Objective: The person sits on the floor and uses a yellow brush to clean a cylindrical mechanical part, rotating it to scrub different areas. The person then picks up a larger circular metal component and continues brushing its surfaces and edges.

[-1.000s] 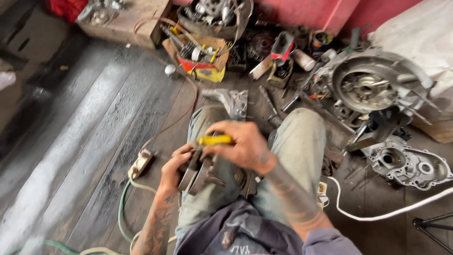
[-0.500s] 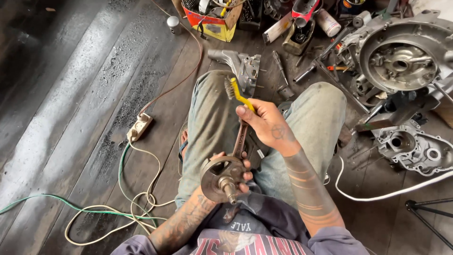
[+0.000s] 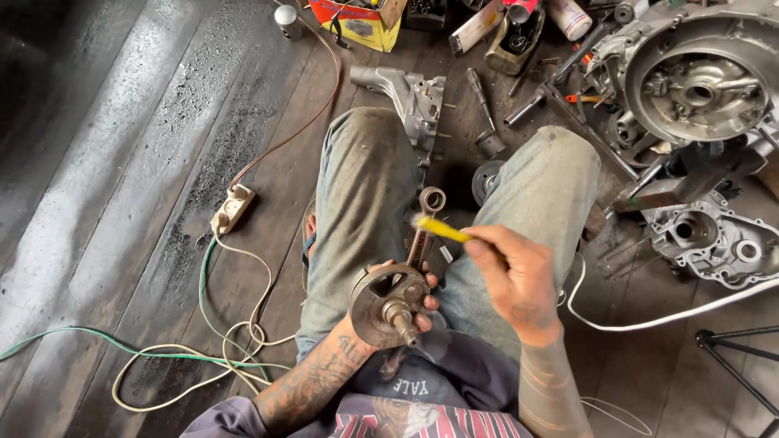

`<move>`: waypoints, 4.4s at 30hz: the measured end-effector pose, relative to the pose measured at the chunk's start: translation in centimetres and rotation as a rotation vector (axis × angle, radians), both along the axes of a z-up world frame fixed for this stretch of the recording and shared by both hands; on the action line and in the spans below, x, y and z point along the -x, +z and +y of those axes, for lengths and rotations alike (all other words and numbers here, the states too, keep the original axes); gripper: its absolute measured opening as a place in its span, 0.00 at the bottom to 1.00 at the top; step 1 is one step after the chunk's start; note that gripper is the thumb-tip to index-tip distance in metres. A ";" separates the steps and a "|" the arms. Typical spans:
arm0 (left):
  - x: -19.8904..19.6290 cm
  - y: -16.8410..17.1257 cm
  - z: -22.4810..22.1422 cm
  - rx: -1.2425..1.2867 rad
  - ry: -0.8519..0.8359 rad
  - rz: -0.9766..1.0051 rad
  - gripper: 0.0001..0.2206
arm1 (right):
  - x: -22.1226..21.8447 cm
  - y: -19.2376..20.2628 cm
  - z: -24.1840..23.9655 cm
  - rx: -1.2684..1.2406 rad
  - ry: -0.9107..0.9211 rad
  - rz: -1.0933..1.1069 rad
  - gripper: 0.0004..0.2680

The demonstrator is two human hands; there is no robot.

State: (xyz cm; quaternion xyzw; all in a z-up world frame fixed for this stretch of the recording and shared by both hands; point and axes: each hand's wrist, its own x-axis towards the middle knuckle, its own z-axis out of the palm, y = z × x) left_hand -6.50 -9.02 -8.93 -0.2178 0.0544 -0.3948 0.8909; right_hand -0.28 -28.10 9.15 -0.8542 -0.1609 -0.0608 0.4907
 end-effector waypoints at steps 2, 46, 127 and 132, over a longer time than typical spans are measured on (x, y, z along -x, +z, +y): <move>-0.2 0.3 0.5 -0.011 -0.013 -0.001 0.26 | -0.5 0.3 -1.0 0.149 -0.064 -0.021 0.06; -2.2 14.2 -3.6 -0.688 0.453 -0.381 0.18 | -2.6 4.1 2.0 -0.774 0.146 -0.658 0.19; -26.8 20.5 -3.9 -1.731 1.059 -1.409 0.12 | -22.1 13.8 -10.0 0.584 0.062 -0.381 0.07; -26.8 20.0 -3.2 -1.745 1.042 -1.306 0.17 | -27.9 -1.5 -30.9 -0.179 -0.164 -0.086 0.07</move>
